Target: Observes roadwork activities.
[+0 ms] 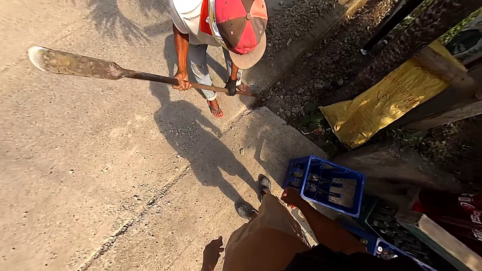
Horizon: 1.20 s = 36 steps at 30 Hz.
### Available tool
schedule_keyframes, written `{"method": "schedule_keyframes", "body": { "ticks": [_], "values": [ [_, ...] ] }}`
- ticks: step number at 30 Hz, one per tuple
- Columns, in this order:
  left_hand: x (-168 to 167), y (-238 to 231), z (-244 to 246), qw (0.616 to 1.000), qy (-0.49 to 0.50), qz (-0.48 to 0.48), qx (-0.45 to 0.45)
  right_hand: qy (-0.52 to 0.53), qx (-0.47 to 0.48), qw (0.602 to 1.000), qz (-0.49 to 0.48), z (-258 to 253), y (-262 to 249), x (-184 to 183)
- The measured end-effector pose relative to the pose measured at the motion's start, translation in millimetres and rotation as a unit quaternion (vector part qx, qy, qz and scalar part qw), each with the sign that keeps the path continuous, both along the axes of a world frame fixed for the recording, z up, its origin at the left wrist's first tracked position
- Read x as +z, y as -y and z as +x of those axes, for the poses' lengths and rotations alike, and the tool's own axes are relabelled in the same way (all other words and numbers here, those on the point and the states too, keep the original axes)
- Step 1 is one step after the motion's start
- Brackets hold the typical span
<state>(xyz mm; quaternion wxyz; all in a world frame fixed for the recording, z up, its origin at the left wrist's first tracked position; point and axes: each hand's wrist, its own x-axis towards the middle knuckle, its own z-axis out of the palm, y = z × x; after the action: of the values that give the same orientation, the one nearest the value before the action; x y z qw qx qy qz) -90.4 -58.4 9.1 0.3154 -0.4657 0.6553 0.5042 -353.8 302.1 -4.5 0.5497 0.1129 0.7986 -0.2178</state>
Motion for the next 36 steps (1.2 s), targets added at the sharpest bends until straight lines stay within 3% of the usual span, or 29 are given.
{"method": "schedule_keyframes", "body": {
  "ticks": [36],
  "values": [
    [-4, 4, -15, 1.0, -0.003, -0.005, -0.014, -0.004, 0.014, 1.0, -0.001, -7, 0, 2]
  ]
}}
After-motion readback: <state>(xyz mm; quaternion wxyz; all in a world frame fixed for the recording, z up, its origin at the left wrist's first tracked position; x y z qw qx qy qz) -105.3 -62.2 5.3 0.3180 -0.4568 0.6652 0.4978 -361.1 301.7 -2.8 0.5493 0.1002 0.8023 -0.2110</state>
